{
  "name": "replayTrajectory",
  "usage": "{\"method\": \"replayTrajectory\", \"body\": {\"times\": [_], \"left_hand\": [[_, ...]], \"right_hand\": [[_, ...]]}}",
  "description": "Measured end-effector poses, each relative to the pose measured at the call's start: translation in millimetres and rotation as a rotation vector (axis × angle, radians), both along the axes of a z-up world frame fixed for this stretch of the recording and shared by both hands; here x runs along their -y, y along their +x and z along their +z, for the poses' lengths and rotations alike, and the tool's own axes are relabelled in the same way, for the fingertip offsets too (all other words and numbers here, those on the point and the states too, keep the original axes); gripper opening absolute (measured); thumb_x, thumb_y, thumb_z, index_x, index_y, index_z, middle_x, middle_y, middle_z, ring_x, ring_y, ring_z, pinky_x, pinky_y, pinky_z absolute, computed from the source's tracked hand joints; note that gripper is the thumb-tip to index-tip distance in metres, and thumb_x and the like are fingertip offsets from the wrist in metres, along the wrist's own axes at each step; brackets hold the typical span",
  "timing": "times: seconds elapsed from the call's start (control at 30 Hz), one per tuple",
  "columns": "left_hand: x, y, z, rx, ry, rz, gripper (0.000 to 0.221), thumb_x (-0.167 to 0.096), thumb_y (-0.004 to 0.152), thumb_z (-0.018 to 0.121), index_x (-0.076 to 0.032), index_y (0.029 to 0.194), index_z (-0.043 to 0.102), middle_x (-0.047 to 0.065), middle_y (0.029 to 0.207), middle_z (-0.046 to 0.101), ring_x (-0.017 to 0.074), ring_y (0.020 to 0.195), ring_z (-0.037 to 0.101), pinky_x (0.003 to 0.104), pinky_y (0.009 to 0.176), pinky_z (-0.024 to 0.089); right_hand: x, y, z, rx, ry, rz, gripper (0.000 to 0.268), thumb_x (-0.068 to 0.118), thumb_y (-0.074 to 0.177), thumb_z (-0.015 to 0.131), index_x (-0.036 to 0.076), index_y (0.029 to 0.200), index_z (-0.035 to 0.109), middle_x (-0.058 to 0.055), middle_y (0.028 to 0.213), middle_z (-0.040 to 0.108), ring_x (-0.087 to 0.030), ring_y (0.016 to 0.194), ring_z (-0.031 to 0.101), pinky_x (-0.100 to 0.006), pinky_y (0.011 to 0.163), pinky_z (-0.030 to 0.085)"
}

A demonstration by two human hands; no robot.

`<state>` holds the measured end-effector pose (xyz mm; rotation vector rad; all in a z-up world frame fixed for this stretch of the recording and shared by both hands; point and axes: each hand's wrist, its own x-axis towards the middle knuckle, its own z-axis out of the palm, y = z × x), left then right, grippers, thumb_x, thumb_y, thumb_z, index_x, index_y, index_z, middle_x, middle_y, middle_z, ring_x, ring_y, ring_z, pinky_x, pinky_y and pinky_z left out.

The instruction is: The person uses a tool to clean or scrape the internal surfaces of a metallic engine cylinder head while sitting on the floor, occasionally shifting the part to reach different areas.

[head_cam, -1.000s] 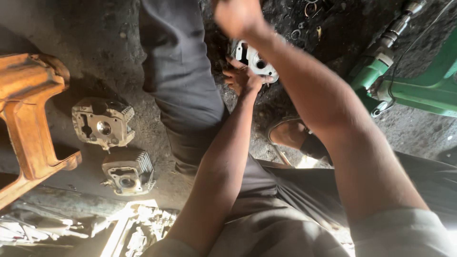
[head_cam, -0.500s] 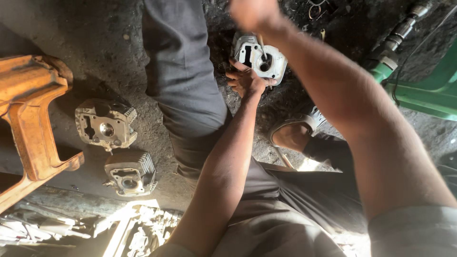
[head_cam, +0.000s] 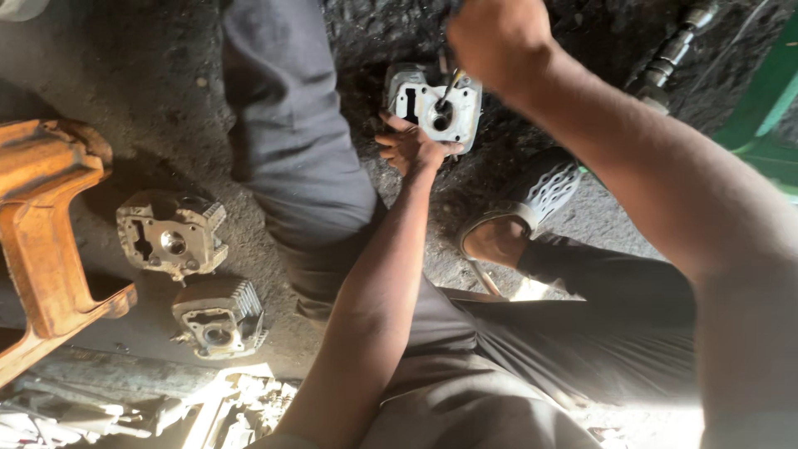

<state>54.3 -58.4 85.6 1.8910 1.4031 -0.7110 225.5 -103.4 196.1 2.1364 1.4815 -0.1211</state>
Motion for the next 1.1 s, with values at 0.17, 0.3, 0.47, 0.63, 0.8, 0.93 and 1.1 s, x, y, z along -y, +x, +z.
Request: {"method": "replayTrajectory", "body": {"times": [0.17,0.3,0.47,0.63,0.8,0.93,1.1], "left_hand": [[-2.7,-4.7,-7.9,-0.001,-0.061,0.01,0.171,-0.044,0.044,0.105,-0.005,0.156,-0.018,0.043,0.154,0.016,0.0529,0.135,0.041,0.059,0.105,0.049],[-0.8,-3.8,-10.5,0.008,-0.035,-0.009,0.173,-0.045,0.042,0.107,-0.004,0.152,-0.021,0.044,0.153,0.012,0.0537,0.134,0.038,0.059,0.105,0.047],[-1.9,-5.7,-8.7,0.0,-0.031,0.002,0.173,-0.043,0.041,0.108,-0.005,0.151,-0.021,0.044,0.152,0.012,0.0533,0.134,0.037,0.059,0.106,0.046],[-3.5,-3.8,4.4,0.04,-0.042,0.018,0.168,-0.038,0.045,0.108,-0.006,0.155,-0.017,0.045,0.153,0.013,0.0553,0.134,0.039,0.057,0.107,0.048],[-3.8,-7.3,-4.7,0.044,-0.019,0.047,0.168,-0.039,0.041,0.108,-0.007,0.154,-0.013,0.042,0.154,0.016,0.0546,0.133,0.04,0.058,0.103,0.05],[-3.2,-5.9,-11.8,0.045,0.029,-0.024,0.176,-0.046,0.037,0.112,-0.004,0.148,-0.017,0.045,0.15,0.009,0.0593,0.133,0.032,0.06,0.103,0.044],[2.9,-17.1,-27.4,0.008,0.002,-0.004,0.172,-0.047,0.04,0.106,-0.004,0.156,-0.015,0.044,0.147,0.021,0.053,0.127,0.045,0.057,0.099,0.052]], "right_hand": [[12.6,-9.9,15.5,-0.146,-0.314,-0.048,0.019,0.022,0.098,0.074,0.012,0.082,0.079,-0.001,0.071,0.069,-0.008,0.06,0.065,-0.026,0.047,0.051],[17.1,28.8,32.5,-0.262,-0.205,-0.164,0.041,0.049,0.097,0.073,0.008,0.093,0.078,-0.004,0.075,0.071,-0.017,0.064,0.062,-0.032,0.057,0.051],[4.6,-3.4,29.9,-0.079,-0.202,-0.047,0.031,0.045,0.096,0.07,0.017,0.088,0.079,-0.001,0.077,0.071,-0.019,0.08,0.06,-0.037,0.078,0.052],[4.9,-1.0,41.7,-0.134,-0.121,-0.208,0.032,0.048,0.093,0.071,0.017,0.09,0.079,-0.002,0.079,0.071,-0.02,0.082,0.06,-0.038,0.078,0.052],[-4.4,-22.8,27.4,-0.114,-0.091,-0.134,0.034,0.05,0.09,0.073,0.016,0.092,0.079,-0.003,0.081,0.071,-0.021,0.083,0.061,-0.038,0.077,0.052],[-22.6,-23.3,9.5,-0.163,0.012,-0.212,0.037,0.052,0.088,0.074,0.016,0.094,0.078,-0.004,0.082,0.071,-0.022,0.084,0.061,-0.039,0.076,0.052],[-15.7,-32.7,0.6,-0.184,0.006,-0.224,0.04,0.055,0.085,0.075,0.016,0.096,0.078,-0.005,0.085,0.071,-0.023,0.086,0.062,-0.04,0.075,0.052]]}}
